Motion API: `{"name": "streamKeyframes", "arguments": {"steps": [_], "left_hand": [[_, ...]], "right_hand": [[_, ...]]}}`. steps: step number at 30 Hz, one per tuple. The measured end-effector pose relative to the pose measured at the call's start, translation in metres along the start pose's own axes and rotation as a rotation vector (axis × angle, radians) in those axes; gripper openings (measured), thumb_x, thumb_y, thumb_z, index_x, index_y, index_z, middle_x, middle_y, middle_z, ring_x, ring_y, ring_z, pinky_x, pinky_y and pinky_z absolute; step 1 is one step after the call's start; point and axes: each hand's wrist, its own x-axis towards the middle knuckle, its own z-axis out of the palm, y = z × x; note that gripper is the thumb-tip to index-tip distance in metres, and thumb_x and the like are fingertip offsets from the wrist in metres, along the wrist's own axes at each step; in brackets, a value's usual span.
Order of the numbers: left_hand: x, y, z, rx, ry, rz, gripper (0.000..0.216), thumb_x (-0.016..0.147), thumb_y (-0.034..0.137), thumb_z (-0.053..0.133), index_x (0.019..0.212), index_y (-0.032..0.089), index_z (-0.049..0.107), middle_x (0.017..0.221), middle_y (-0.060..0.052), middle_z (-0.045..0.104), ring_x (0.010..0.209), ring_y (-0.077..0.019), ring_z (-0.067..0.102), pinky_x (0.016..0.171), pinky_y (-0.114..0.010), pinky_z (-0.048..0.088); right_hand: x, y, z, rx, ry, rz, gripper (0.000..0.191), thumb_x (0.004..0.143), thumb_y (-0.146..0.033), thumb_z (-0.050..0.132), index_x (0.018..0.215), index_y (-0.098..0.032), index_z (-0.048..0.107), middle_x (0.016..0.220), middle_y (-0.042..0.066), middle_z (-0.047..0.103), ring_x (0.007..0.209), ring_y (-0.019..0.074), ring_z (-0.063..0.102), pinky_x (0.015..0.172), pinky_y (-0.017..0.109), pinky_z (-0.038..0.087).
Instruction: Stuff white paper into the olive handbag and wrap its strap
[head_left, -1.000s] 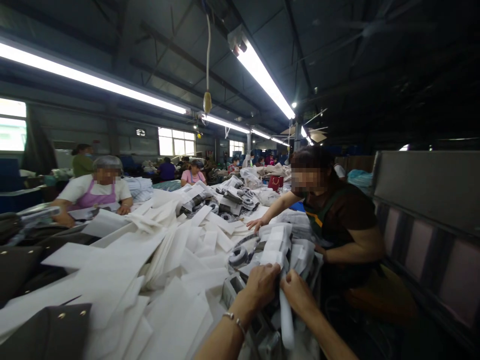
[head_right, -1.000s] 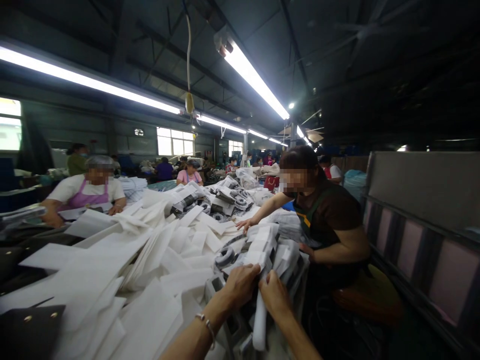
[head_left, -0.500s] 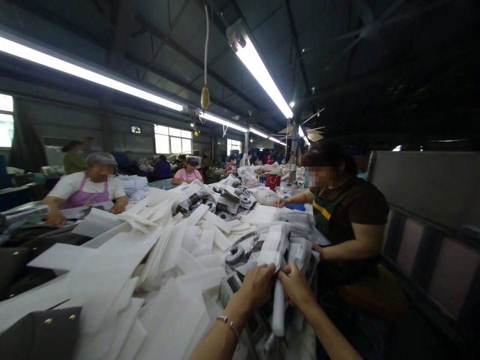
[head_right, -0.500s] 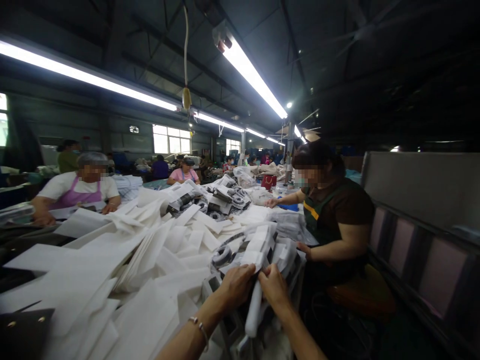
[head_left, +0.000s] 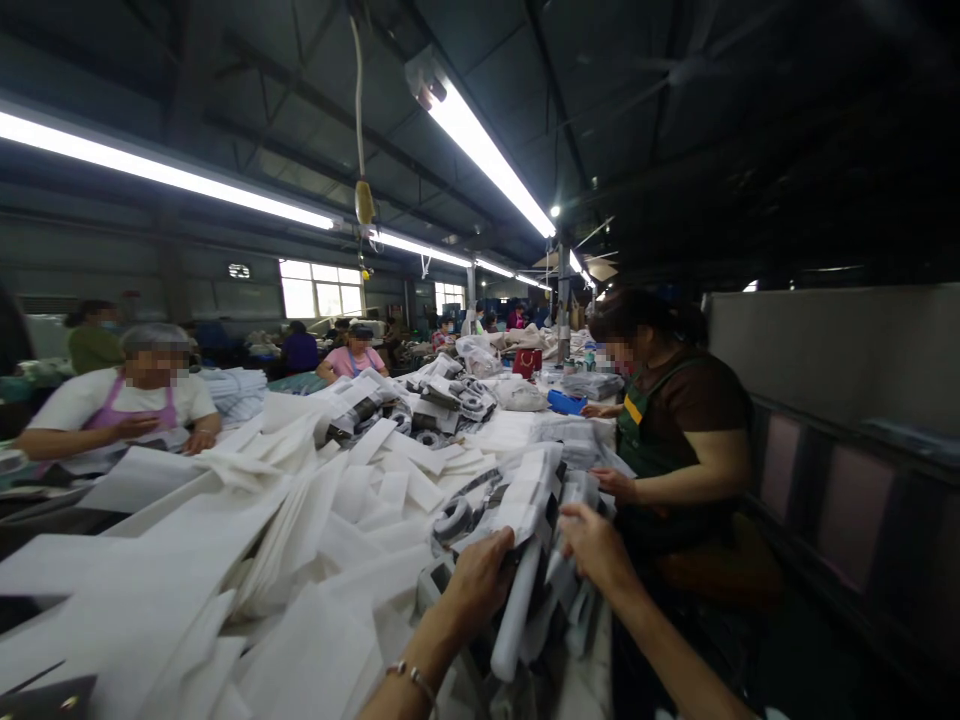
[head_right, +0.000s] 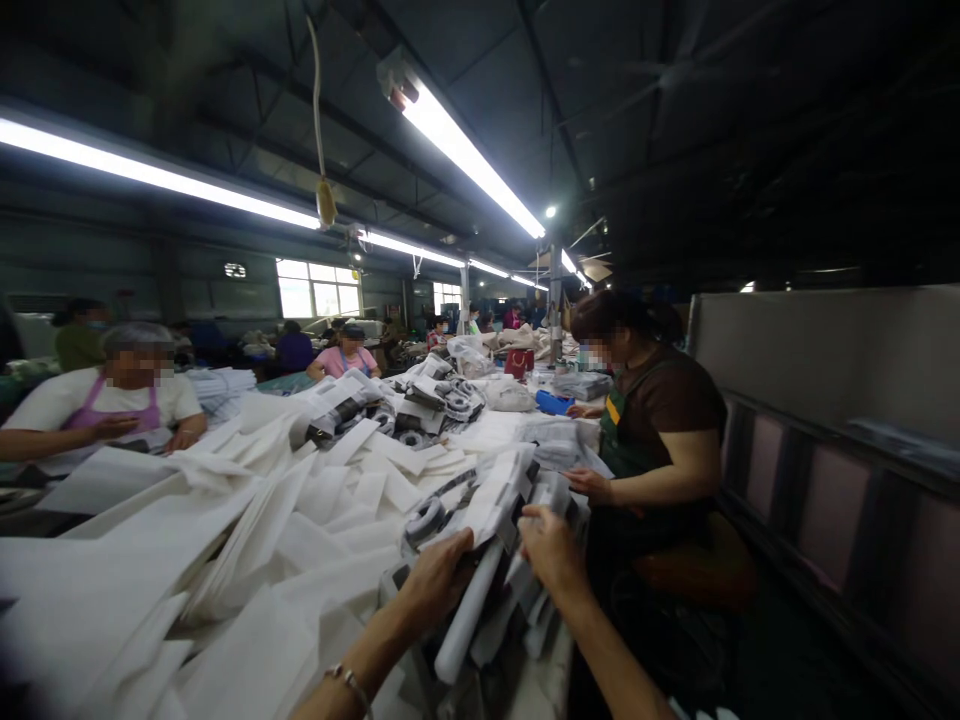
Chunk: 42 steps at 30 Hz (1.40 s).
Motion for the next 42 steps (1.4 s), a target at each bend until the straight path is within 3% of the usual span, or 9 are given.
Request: {"name": "streamKeyframes", "arguments": {"steps": [5,12,21,25,27,30,34,38,42], "left_hand": [[-0.008,-0.004,-0.004,-0.055,0.046,0.005,0.013,0.084,0.016,0.050,0.096,0.021,0.050,0.092,-0.004,0.064,0.086,-0.0191,0.059,0.079,-0.029,0.045],[-0.011,-0.003,-0.009,-0.084,0.032,-0.002,0.006,0.085,0.021,0.050,0.085,0.022,0.045,0.082,0.000,0.060,0.076,-0.0166,0.055,0.070,-0.027,0.042],[-0.009,0.004,-0.017,-0.092,-0.049,-0.083,0.011,0.082,0.023,0.054,0.087,0.023,0.045,0.082,0.001,0.059,0.077,-0.0174,0.056,0.071,-0.028,0.040],[-0.022,0.026,-0.030,-0.062,0.079,-0.261,0.008,0.091,0.031,0.048,0.093,0.024,0.044,0.082,0.000,0.059,0.074,-0.0181,0.058,0.070,-0.029,0.041],[-0.030,0.043,-0.036,0.013,0.122,-0.351,0.018,0.095,0.040,0.045,0.087,0.024,0.045,0.084,-0.001,0.061,0.077,-0.0191,0.061,0.072,-0.031,0.043],[-0.038,0.068,-0.040,0.205,-0.047,-0.374,0.025,0.090,0.045,0.056,0.080,0.022,0.054,0.089,-0.005,0.066,0.087,-0.0260,0.065,0.077,-0.036,0.044],[-0.035,0.084,-0.034,0.347,-0.203,-0.419,0.014,0.087,0.030,0.061,0.094,0.018,0.064,0.096,-0.009,0.072,0.095,-0.0332,0.067,0.084,-0.045,0.046],[-0.030,0.084,-0.029,0.338,-0.165,-0.404,0.015,0.088,0.020,0.057,0.099,0.018,0.066,0.097,-0.009,0.071,0.096,-0.0301,0.066,0.089,-0.046,0.044],[-0.027,0.083,-0.031,0.261,-0.035,-0.309,0.015,0.088,0.033,0.061,0.096,0.021,0.065,0.099,-0.007,0.068,0.097,-0.0292,0.061,0.088,-0.046,0.045]], "right_hand": [[0.068,0.009,-0.042,0.060,0.113,0.046,0.031,0.099,-0.023,0.048,0.127,-0.012,0.056,0.099,0.007,0.069,0.066,0.0138,0.066,0.053,0.024,0.052],[0.115,-0.001,-0.030,0.102,-0.004,0.006,0.026,0.097,-0.034,0.061,0.115,-0.015,0.062,0.104,0.005,0.066,0.082,0.0162,0.065,0.071,0.032,0.058],[0.118,0.019,-0.036,0.267,-0.280,-0.007,0.021,0.091,-0.030,0.067,0.104,-0.015,0.061,0.075,-0.001,0.063,0.054,0.0097,0.060,0.046,0.019,0.047],[0.123,0.021,-0.037,0.315,-0.320,-0.011,0.029,0.076,-0.031,0.078,0.096,-0.017,0.061,0.074,-0.001,0.064,0.052,0.0105,0.062,0.040,0.017,0.044],[0.126,0.021,-0.036,0.328,-0.334,-0.012,0.031,0.073,-0.031,0.079,0.093,-0.018,0.059,0.074,-0.002,0.063,0.051,0.0105,0.062,0.039,0.016,0.042],[0.128,0.019,-0.036,0.338,-0.357,-0.011,0.028,0.072,-0.029,0.076,0.090,-0.019,0.057,0.073,-0.003,0.061,0.052,0.0113,0.063,0.038,0.015,0.042],[0.126,0.017,-0.038,0.343,-0.387,-0.011,0.026,0.072,-0.027,0.073,0.087,-0.019,0.053,0.075,-0.003,0.061,0.055,0.0124,0.066,0.040,0.015,0.042],[0.123,0.017,-0.039,0.331,-0.392,-0.004,0.026,0.073,-0.027,0.071,0.085,-0.020,0.050,0.076,-0.002,0.062,0.059,0.0130,0.067,0.042,0.014,0.040],[0.123,0.017,-0.039,0.268,-0.384,-0.011,0.026,0.069,-0.030,0.071,0.082,-0.020,0.051,0.078,0.001,0.065,0.067,0.0164,0.069,0.043,0.016,0.041]]}}
